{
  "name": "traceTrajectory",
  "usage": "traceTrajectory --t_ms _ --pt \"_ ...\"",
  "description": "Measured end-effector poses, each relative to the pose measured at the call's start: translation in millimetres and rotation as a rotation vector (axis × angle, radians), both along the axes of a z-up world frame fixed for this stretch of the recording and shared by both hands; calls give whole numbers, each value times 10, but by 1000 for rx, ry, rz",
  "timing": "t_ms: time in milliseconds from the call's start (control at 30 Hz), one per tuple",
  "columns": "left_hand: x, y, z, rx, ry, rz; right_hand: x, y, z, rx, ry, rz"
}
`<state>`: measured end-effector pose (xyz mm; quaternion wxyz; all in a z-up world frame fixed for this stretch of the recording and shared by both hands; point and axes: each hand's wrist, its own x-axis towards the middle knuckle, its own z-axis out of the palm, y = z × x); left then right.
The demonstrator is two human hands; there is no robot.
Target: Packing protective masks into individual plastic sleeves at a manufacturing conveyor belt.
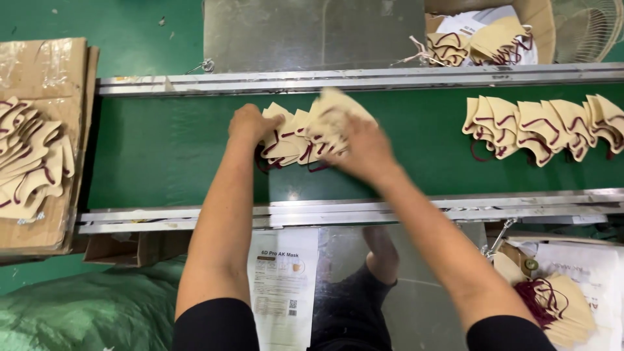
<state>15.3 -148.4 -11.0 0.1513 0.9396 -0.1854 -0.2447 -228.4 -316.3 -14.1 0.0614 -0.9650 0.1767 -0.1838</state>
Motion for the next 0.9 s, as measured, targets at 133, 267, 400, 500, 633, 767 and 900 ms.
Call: traceTrajectory --t_ms 133,267,400,500,633,767,900 --pt "-88 22 -84 -111 47 15 193 362 -175 -266 -167 -5" --pt "-130 143 -271 -257 -5 107 159 126 -1 -88 160 -60" --pt "-403 64 -328 -563 687 269 28 331 259 126 109 -88" --pt "-562 22 -621 -744 775 257 -52 484 165 90 30 -26" --pt "-647 65 -1202 -976 316 264 -239 299 167 85 56 99" --pt "-667 186 -776 -795 -11 309 -433 148 532 82 292 9" --pt "-886 65 -389 -799 747 301 -502 429 630 217 217 -83"
